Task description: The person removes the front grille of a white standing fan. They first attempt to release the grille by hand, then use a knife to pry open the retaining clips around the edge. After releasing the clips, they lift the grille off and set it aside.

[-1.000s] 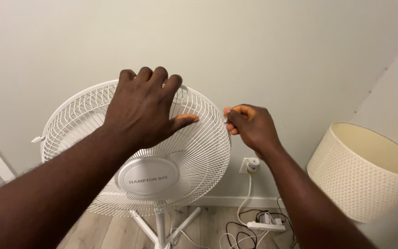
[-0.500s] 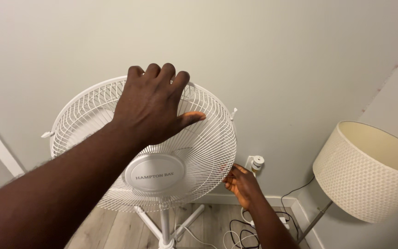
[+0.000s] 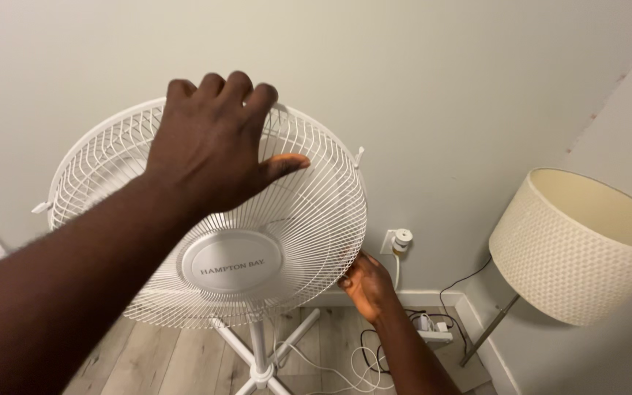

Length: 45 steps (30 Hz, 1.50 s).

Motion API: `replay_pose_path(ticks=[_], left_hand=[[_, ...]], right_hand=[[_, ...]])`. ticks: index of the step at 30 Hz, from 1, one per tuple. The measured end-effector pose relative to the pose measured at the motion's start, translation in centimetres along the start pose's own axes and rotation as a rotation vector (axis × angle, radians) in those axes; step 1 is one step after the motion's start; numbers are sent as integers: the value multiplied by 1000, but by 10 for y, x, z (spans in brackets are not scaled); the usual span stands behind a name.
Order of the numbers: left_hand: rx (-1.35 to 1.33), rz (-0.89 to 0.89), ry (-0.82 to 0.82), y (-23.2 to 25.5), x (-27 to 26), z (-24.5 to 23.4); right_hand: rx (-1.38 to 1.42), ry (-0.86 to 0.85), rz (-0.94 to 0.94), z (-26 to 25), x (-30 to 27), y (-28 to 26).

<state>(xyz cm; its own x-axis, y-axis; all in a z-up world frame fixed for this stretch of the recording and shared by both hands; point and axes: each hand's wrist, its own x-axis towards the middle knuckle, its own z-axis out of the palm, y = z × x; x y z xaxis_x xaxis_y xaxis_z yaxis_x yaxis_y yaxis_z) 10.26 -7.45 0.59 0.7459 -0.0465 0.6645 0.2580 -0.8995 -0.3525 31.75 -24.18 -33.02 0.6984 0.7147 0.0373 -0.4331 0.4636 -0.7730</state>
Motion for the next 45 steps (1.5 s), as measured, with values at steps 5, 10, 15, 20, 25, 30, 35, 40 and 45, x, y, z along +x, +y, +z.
replay_pose_path(ticks=[5, 10, 15, 20, 25, 30, 35, 40, 45], left_hand=[[-14, 6, -1, -7, -4, 7], [-1, 29, 36, -9, -4, 10], [6, 16, 9, -7, -4, 11], [-22, 5, -25, -6, -3, 10], [-13, 18, -15, -7, -5, 11], [3, 35, -10, -8, -6, 14], [3, 54, -3, -9, -6, 13], [-8, 56, -7, -9, -6, 13], [-5, 53, -7, -9, -5, 13]], right_hand=[[78, -45, -52, 1, 11, 19], [208, -135, -21, 7, 14, 14], [88, 97, 57, 23, 9, 6], [80, 112, 66, 30, 5, 0], [69, 130, 65, 34, 4, 0], [69, 127, 79, 40, -4, -2], [102, 135, 72, 37, -6, -2], [137, 103, 85, 36, -6, -2], [159, 37, 65, 27, -7, 1]])
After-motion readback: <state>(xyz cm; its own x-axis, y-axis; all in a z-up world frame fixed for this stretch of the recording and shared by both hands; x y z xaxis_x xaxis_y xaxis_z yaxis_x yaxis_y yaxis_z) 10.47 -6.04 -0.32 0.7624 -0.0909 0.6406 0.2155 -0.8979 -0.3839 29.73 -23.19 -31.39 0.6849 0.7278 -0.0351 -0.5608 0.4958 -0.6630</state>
